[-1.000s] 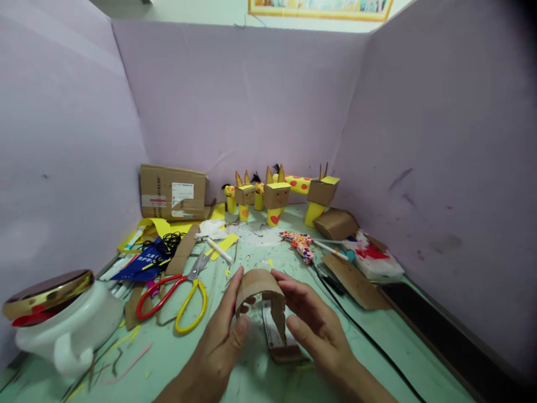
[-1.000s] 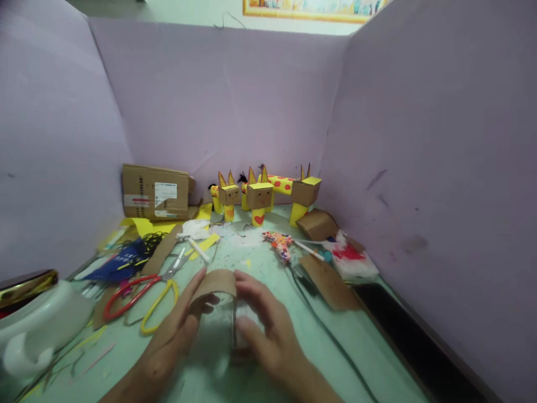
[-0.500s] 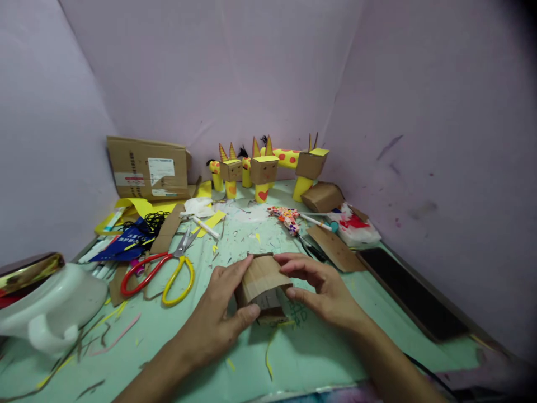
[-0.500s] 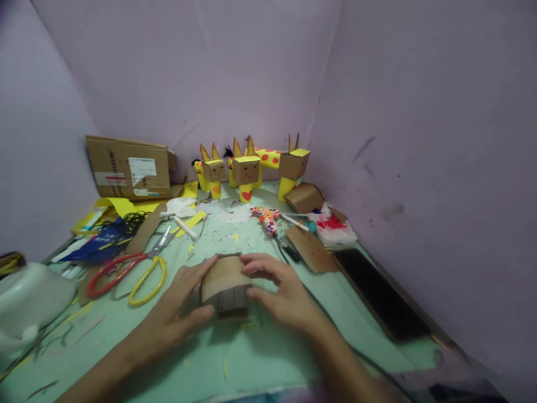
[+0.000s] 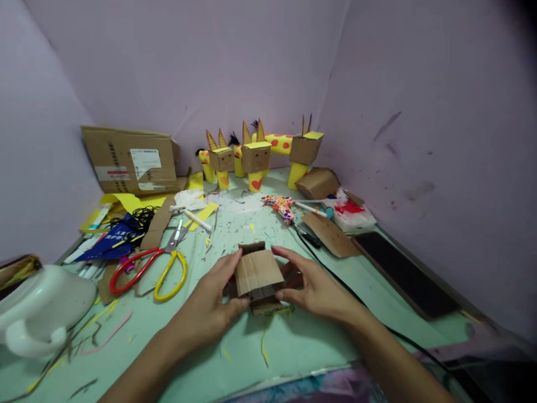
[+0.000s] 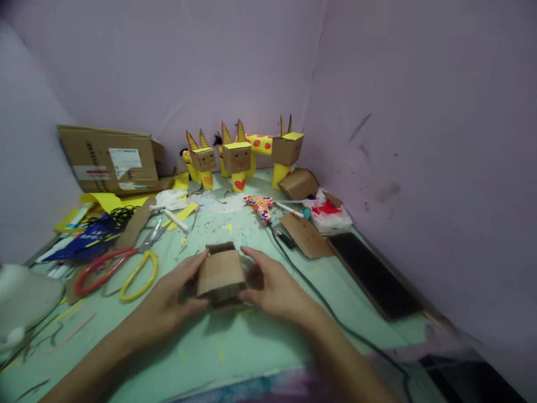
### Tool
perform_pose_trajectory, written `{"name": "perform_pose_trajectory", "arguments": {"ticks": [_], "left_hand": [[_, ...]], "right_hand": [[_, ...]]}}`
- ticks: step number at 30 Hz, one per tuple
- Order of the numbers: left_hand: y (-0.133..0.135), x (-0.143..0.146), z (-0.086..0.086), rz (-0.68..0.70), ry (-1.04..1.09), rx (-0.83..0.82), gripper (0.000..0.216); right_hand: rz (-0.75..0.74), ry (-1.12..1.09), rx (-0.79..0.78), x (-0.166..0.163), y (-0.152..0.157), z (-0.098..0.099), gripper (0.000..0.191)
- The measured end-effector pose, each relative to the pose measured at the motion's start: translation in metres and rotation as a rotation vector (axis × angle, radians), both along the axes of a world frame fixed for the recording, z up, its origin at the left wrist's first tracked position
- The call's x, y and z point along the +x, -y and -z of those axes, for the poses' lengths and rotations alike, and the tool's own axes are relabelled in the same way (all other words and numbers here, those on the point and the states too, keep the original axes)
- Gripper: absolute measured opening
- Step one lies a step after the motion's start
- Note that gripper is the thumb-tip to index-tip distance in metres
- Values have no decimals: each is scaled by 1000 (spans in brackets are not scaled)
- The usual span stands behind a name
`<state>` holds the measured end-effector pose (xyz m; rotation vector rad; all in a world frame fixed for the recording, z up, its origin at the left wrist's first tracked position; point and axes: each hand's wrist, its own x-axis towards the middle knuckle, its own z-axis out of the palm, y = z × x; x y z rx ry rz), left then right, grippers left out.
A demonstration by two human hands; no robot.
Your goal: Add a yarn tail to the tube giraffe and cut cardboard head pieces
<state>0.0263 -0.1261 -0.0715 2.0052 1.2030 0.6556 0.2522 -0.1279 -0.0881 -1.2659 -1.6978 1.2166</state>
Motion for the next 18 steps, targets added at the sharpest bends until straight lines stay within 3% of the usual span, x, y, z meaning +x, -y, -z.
{"name": "perform_pose_trajectory", "arguments": {"ticks": [5, 10, 14, 18], "left_hand": [[-1, 7, -4, -99, 31, -140, 79], [-2, 10, -7, -123, 90, -259, 71], [-2, 10, -6, -114, 89, -262, 64], [1, 9, -6, -82, 153, -323, 72]], "right_hand": [[-87, -142, -40, -1, -6, 4, 69], [-96, -153, -119, 0, -7, 4, 75], [-104, -74, -97, 1, -5, 4, 85], [-129, -16, -11, 4, 1, 5, 93]]}}
